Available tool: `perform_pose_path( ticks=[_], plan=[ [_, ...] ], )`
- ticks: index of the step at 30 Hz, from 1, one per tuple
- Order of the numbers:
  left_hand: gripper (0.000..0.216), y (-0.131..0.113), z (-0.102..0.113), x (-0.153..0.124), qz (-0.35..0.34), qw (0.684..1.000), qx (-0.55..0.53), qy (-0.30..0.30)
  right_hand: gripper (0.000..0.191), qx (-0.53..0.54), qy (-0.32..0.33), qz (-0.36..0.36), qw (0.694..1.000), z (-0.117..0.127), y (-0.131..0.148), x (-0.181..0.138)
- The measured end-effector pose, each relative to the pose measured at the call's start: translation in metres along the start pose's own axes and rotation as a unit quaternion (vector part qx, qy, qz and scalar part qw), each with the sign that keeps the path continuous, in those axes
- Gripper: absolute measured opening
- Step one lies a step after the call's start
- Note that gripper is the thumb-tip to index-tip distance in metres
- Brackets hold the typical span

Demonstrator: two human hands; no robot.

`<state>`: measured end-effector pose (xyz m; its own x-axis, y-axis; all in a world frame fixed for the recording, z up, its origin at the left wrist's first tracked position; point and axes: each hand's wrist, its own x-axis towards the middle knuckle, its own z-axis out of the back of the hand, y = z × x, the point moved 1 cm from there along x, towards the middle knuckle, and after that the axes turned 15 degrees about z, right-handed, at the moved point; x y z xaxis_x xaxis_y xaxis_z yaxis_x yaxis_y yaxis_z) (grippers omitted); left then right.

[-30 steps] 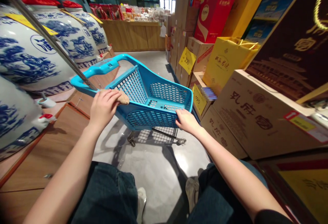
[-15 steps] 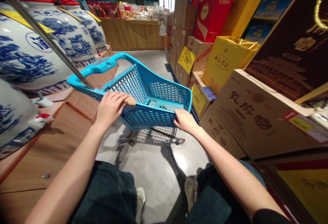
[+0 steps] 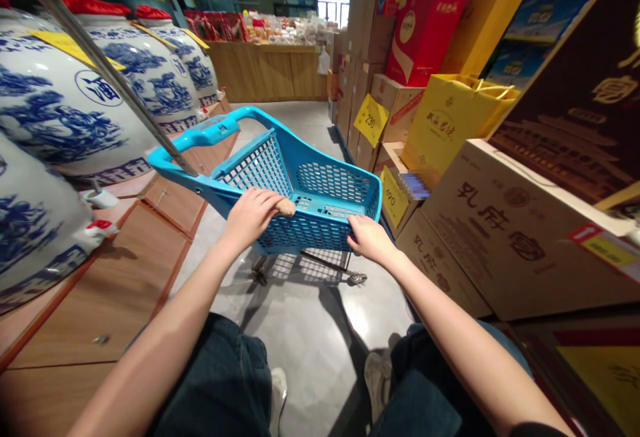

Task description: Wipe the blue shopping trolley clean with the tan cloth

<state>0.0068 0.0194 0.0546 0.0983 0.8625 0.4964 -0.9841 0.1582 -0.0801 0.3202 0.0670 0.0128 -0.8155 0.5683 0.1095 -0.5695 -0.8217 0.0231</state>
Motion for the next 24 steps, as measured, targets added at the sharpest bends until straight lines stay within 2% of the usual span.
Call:
perform_pose_path(
  ticks=[3,6,9,12,14,16,21,24],
  plan=[
    [0.032,0.029,0.017,-0.003,0.049,0.999,0.007,-0.018,0.018,0.001,0.003,0.004,1.000,0.000,0.001,0.000],
    [0.034,0.036,0.021,-0.005,0.082,0.996,0.008,-0.038,0.017,-0.002,0.007,-0.002,1.000,0.001,0.003,0.001],
    [0.035,0.014,0.008,-0.005,0.068,0.997,-0.004,-0.027,0.015,-0.007,0.014,-0.014,1.000,0.002,0.004,0.003],
    [0.037,-0.014,-0.008,-0.004,0.003,0.999,-0.031,0.018,0.015,-0.006,0.018,-0.019,1.000,0.002,0.003,0.003],
    [0.039,-0.019,-0.010,-0.002,-0.024,0.999,-0.030,0.035,0.016,0.000,0.016,-0.015,1.000,0.002,0.001,0.003],
    [0.039,-0.010,-0.002,-0.001,-0.012,0.999,-0.015,0.034,0.016,0.008,0.010,-0.006,1.000,0.001,0.000,0.001],
    [0.040,0.044,0.037,-0.007,0.094,0.995,0.016,-0.022,0.015,0.014,-0.003,0.006,1.000,-0.001,-0.002,-0.001],
    [0.040,0.059,0.046,-0.011,0.130,0.990,0.030,-0.052,0.016,0.011,-0.001,0.002,1.000,-0.001,0.000,-0.001]
  ],
)
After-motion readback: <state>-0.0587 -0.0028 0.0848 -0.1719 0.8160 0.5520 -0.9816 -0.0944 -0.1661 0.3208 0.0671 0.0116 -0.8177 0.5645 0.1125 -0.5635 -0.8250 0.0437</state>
